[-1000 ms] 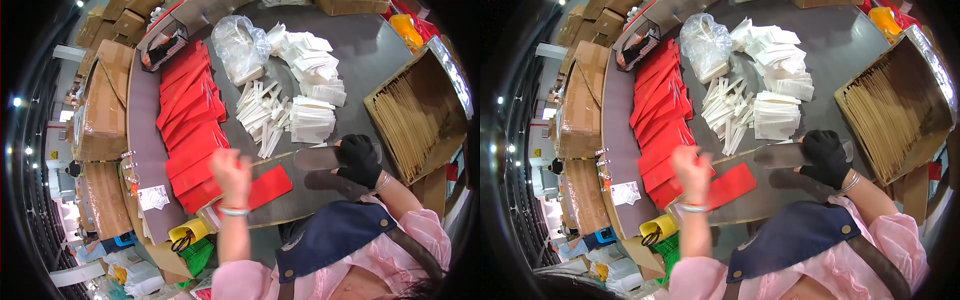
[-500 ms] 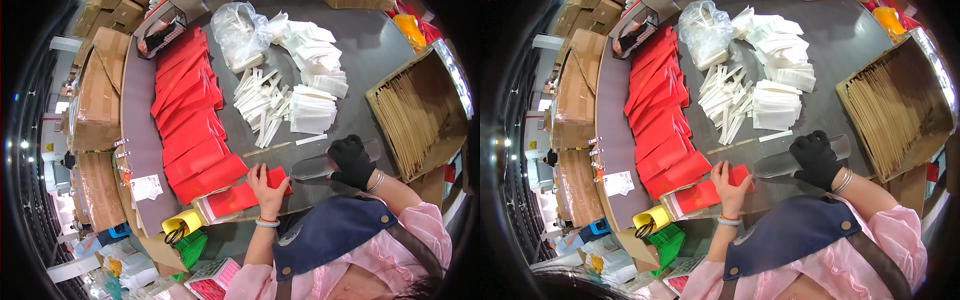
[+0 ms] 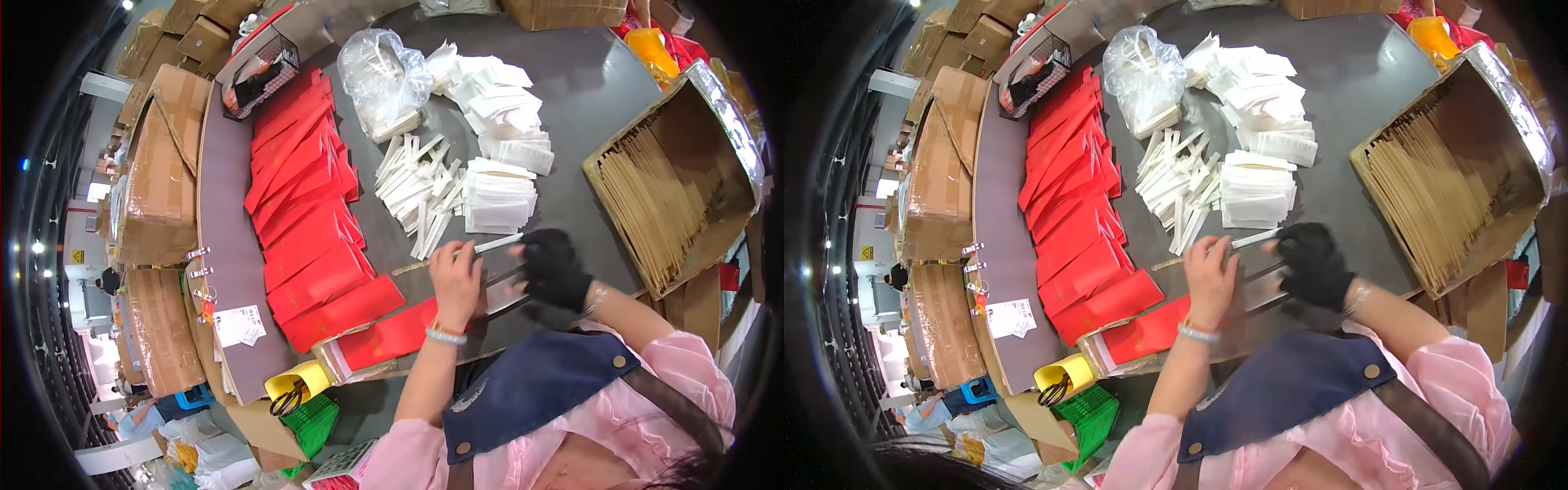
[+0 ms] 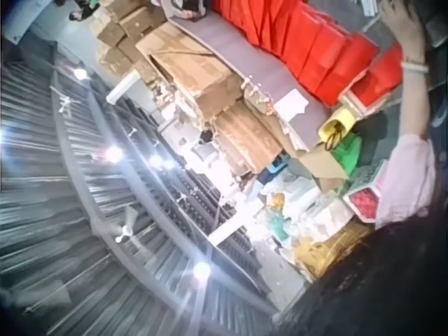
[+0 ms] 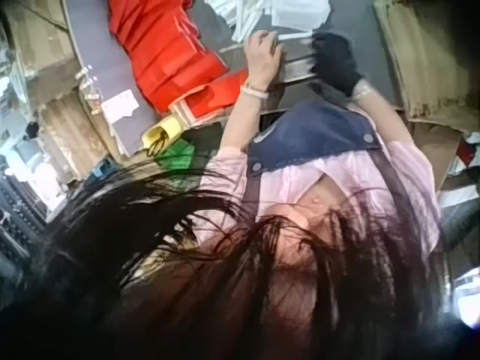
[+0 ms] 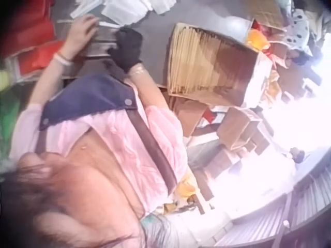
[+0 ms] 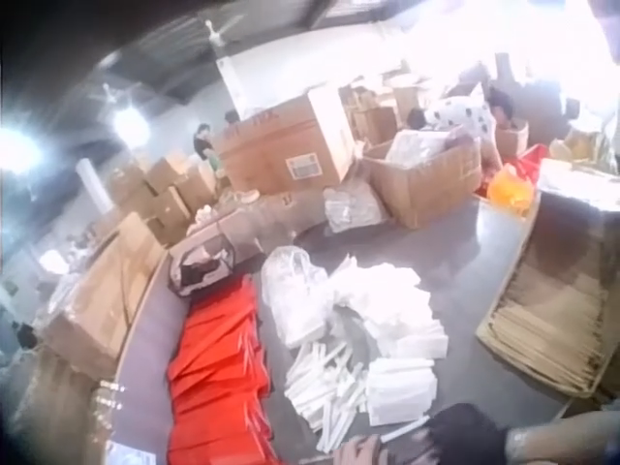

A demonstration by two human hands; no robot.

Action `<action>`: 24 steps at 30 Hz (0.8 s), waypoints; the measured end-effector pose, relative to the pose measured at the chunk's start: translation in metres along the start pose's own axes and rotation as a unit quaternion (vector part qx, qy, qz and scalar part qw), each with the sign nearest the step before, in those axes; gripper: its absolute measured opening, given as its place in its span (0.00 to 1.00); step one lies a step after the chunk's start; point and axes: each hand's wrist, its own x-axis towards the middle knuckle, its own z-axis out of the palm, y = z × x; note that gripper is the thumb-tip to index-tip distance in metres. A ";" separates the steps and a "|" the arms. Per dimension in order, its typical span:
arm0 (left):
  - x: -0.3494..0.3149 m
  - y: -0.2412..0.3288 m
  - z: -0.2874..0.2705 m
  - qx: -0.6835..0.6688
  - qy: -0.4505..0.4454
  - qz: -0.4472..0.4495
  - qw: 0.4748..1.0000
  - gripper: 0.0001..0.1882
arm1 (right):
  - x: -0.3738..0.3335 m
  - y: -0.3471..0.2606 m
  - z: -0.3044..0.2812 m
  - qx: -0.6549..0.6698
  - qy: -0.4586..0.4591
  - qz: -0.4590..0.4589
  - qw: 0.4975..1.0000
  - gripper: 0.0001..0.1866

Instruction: Packing pairs of chopsticks into red plastic sleeves.

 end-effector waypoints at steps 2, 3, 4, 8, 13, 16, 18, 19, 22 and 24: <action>0.011 -0.006 0.007 -0.012 -0.030 0.010 0.999 0.16 | -0.008 0.011 -0.047 -0.074 0.080 0.072 0.991 0.26; 0.015 -0.010 0.011 0.008 -0.044 0.037 0.998 0.13 | -0.019 0.022 -0.067 -0.074 0.106 0.128 0.983 0.24; 0.017 -0.012 0.013 0.028 -0.059 0.065 0.996 0.10 | -0.042 0.048 -0.078 -0.003 0.171 0.199 0.965 0.21; 0.024 -0.013 0.018 0.043 -0.101 0.120 0.987 0.06 | -0.141 0.144 -0.145 -0.103 0.291 0.355 0.882 0.14; 0.037 -0.005 0.016 -0.052 0.038 0.117 0.991 0.06 | -0.177 0.173 -0.159 -0.175 0.176 0.396 0.884 0.17; 0.051 -0.002 0.020 -0.017 0.035 0.145 0.989 0.06 | -0.177 0.176 -0.158 -0.133 0.187 0.416 0.880 0.17; 0.055 -0.001 0.023 -0.003 0.036 0.171 0.985 0.06 | -0.181 0.183 -0.156 -0.148 0.190 0.418 0.876 0.18; 0.055 -0.004 0.025 -0.004 0.030 0.167 0.986 0.06 | -0.181 0.183 -0.154 -0.146 0.191 0.419 0.876 0.18; 0.053 -0.008 0.031 -0.012 0.031 0.160 0.987 0.06 | -0.182 0.186 -0.150 -0.260 0.146 0.420 0.857 0.19; 0.052 -0.007 0.035 -0.022 0.038 0.157 0.987 0.06 | -0.190 0.192 -0.149 -0.274 0.166 0.454 0.832 0.21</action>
